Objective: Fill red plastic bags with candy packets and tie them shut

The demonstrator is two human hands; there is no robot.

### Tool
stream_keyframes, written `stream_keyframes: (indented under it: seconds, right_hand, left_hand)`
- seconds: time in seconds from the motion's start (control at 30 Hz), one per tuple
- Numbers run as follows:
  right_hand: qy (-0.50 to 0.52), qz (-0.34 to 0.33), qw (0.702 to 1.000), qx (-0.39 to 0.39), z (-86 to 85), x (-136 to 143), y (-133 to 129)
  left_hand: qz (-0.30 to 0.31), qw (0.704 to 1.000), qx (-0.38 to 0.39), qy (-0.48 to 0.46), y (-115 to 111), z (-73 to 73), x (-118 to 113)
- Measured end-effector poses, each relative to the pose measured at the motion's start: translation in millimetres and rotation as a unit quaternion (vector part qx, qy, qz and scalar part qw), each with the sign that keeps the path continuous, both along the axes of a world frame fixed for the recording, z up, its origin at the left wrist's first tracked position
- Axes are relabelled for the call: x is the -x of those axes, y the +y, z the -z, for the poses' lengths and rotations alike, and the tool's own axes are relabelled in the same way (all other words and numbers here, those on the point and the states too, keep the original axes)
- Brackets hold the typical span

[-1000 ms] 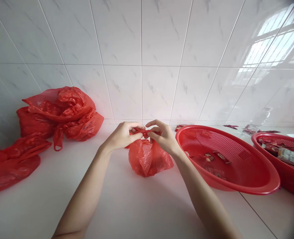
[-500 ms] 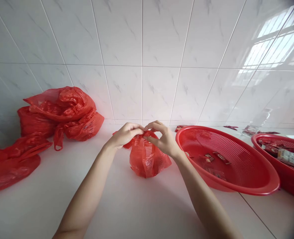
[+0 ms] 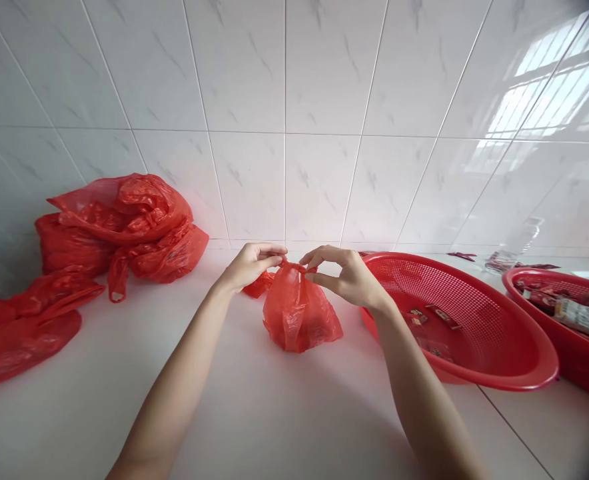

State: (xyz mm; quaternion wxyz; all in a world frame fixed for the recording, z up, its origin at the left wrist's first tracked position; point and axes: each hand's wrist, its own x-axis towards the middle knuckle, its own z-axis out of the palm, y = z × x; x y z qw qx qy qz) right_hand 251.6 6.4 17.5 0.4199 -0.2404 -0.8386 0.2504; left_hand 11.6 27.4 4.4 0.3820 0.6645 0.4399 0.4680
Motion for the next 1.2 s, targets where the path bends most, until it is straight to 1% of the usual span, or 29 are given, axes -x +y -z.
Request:
stream_keyframes:
  seconds: [0.13,0.3,0.43,0.53,0.6,0.73,0.8,0.87,0.93,0.97,1.0,1.07,1.1,1.13,1.2]
  right_hand:
    - [-0.071,-0.046,0.996,0.009,-7.6,-11,-5]
    - [-0.183,-0.079,0.980,0.029,-15.2,-24,-10]
    - [-0.219,-0.122,0.967,0.046,-17.0,-29,-11]
    - [-0.220,-0.131,0.965,0.059,-18.2,-30,-11]
    - [-0.218,-0.137,0.964,0.068,-19.6,-30,-10]
    - [-0.198,-0.171,0.961,0.089,-20.7,-32,-9]
    - [-0.157,-0.174,0.965,0.115,-19.5,-33,-8]
    - [-0.074,-0.159,0.972,0.155,-17.8,-32,-6]
    - [0.026,-0.131,0.974,0.184,-16.4,-30,-5]
    - [0.068,-0.114,0.973,0.190,-15.8,-27,-5]
    - [0.101,-0.096,0.972,0.190,-15.2,-24,-5]
    - [0.143,-0.061,0.970,0.184,-13.8,-17,-4]
    - [0.157,-0.046,0.970,0.182,-12.8,-12,-4]
    - [0.168,-0.036,0.969,0.179,-11.6,-7,-4]
    - [0.184,-0.024,0.968,0.172,-8.7,3,-4]
  left_hand:
    - [-0.009,1.000,0.002,0.001,18,16.3,7]
    - [-0.050,0.998,0.007,0.040,41,40.9,19]
    - [-0.070,0.996,0.005,0.057,54,58.1,25]
    - [-0.078,0.995,-0.004,0.067,57,63.6,25]
    - [-0.081,0.994,-0.012,0.072,56,64.2,23]
    - [-0.091,0.993,-0.030,0.075,55,63.9,20]
    - [-0.107,0.991,-0.043,0.070,55,62.0,19]
    - [-0.126,0.988,-0.057,0.062,52,56.1,18]
    - [-0.132,0.987,-0.070,0.050,44,44.4,15]
    - [-0.122,0.989,-0.080,0.037,38,36.4,13]
    - [-0.102,0.990,-0.092,0.024,30,27.6,10]
    - [-0.031,0.991,-0.128,-0.006,10,9.4,2]
    - [0.004,0.989,-0.145,-0.003,0,1.4,-4]
    - [0.033,0.987,-0.158,0.013,-10,-5.3,-10]
    - [0.058,0.981,-0.174,0.060,-26,-13.3,-23]
